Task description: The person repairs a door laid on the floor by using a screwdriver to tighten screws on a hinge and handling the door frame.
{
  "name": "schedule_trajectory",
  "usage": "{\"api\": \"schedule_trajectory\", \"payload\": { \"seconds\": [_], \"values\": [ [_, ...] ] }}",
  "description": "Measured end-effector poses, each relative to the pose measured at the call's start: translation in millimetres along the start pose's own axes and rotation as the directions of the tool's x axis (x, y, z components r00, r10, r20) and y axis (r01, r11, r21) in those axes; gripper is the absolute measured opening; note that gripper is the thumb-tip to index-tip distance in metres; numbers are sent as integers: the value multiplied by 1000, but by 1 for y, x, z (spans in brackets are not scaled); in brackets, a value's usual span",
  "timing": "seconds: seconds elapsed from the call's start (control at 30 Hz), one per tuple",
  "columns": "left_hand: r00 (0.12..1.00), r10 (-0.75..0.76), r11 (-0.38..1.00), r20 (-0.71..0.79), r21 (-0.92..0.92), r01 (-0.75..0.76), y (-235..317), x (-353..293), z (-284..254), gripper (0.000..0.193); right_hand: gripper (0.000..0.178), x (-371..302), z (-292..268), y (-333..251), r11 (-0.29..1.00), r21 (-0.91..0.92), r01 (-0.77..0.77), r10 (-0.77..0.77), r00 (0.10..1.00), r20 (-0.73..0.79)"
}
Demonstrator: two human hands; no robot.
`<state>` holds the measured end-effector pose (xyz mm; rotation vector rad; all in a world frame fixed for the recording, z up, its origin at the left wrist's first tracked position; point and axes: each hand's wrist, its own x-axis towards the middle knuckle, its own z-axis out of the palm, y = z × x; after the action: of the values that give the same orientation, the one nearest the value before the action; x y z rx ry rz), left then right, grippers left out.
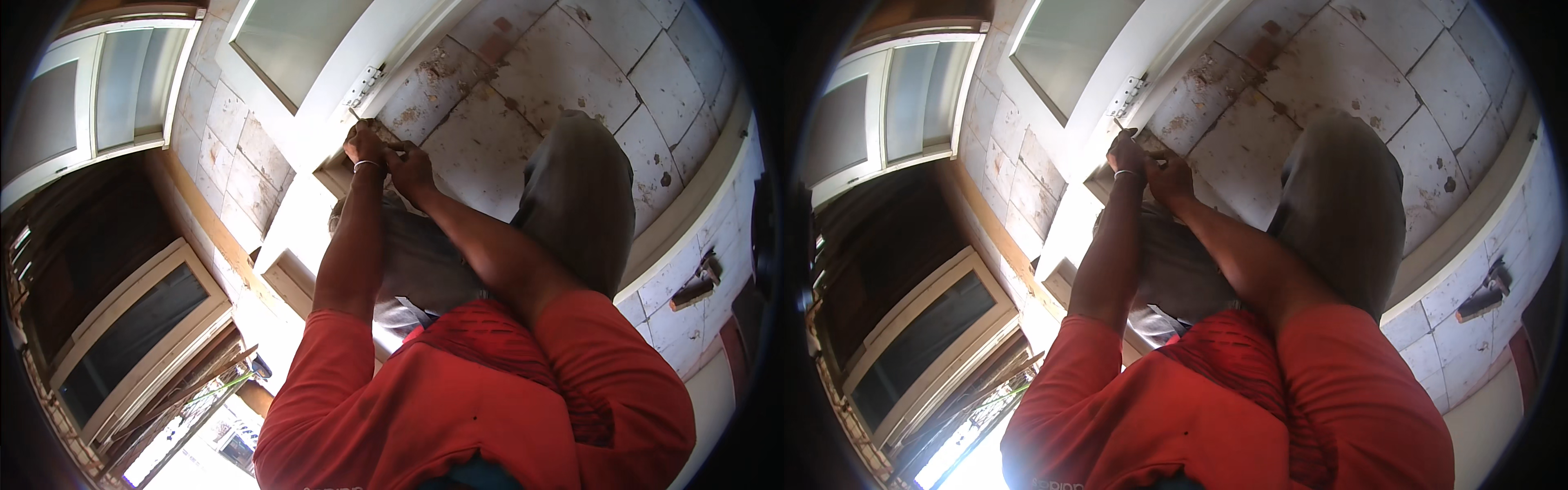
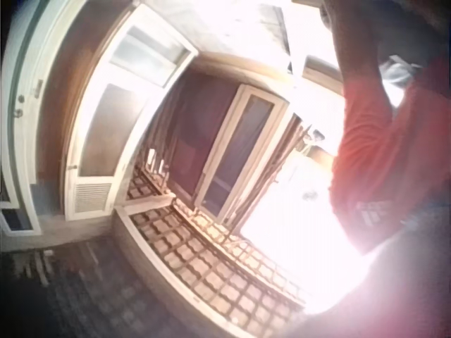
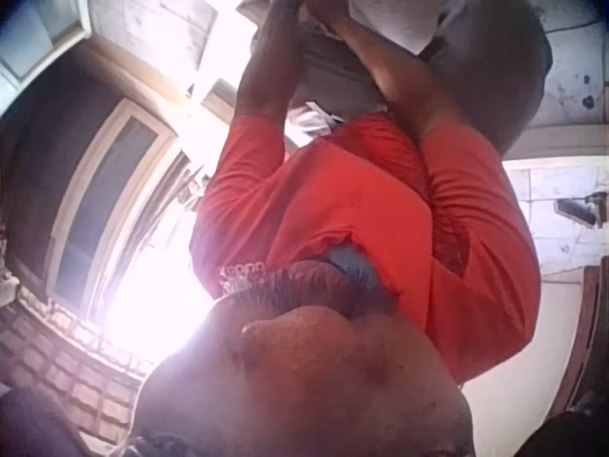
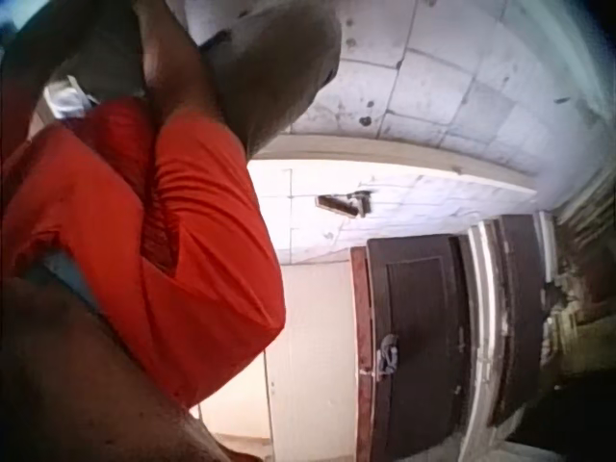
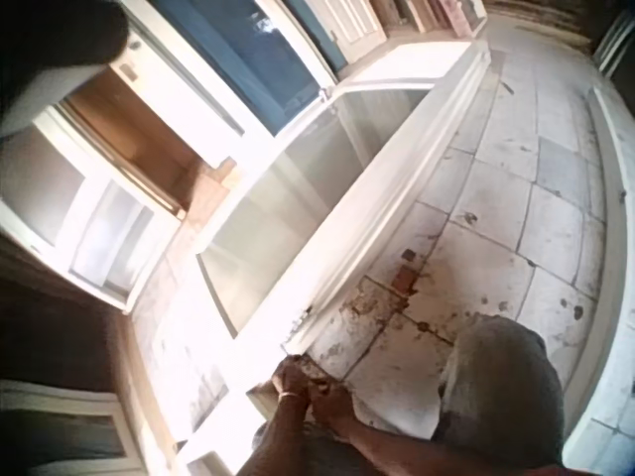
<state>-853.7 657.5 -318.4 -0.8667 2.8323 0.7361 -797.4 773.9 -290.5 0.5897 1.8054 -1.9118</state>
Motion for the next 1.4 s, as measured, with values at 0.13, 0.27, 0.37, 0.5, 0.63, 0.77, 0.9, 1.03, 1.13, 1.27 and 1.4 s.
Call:
{"api": "schedule_trajectory", "payload": {
  "seconds": [0.13, 0.27, 0.37, 0.5, 0.63, 0.77, 0.9, 1.03, 1.13, 1.27, 1.4],
  "values": [
    [995, -94, 989, 10, -113, 95, 21, -6, -1, 26, 37, 6, -8, 2, 998, 18, 61, -61, 998, -15],
    [1000, -18, 996, 6, -84, 18, 7, -3, 5, 24, 35, 4, -8, 5, 997, 33, 71, -70, 997, -28],
    [973, 215, 976, -88, 55, -211, 0, 2, 14, 22, 34, 10, -9, 11, 994, 27, 109, -108, 993, -56],
    [982, 117, 978, -146, -157, -140, -15, 12, 16, 25, 32, 11, -1, 14, 989, 50, 139, -138, 990, -36],
    [984, -180, 801, 9, -579, 152, 23, 1, 15, 32, 31, 20, -13, 19, 988, 61, 144, -140, 988, -60],
    [964, -251, 714, 83, -658, 242, 22, 2, 14, 32, 30, 19, -16, 10, 994, 90, 70, -68, 998, -18],
    [984, 83, 966, -155, -229, -118, -5, 14, 21, 32, 32, 15, -11, 6, 991, 131, 35, -39, 999, 32],
    [995, -81, 928, -56, -369, 55, -11, 16, 20, 32, 33, 10, -8, 2, 981, 191, -25, 14, 998, 57],
    [981, -191, 817, 42, -546, 183, 31, -1, 9, 31, 33, 14, -22, 2, 985, 170, 18, -20, 1000, 10],
    [984, 128, 980, -124, -135, -144, 10, 3, 10, 30, 37, 13, -14, 3, 986, 169, -9, 3, 999, 33],
    [997, -55, 918, -44, -395, 33, 8, 5, 10, 30, 42, 13, -11, 4, 981, 193, 10, -11, 1000, 4]
  ]
}}
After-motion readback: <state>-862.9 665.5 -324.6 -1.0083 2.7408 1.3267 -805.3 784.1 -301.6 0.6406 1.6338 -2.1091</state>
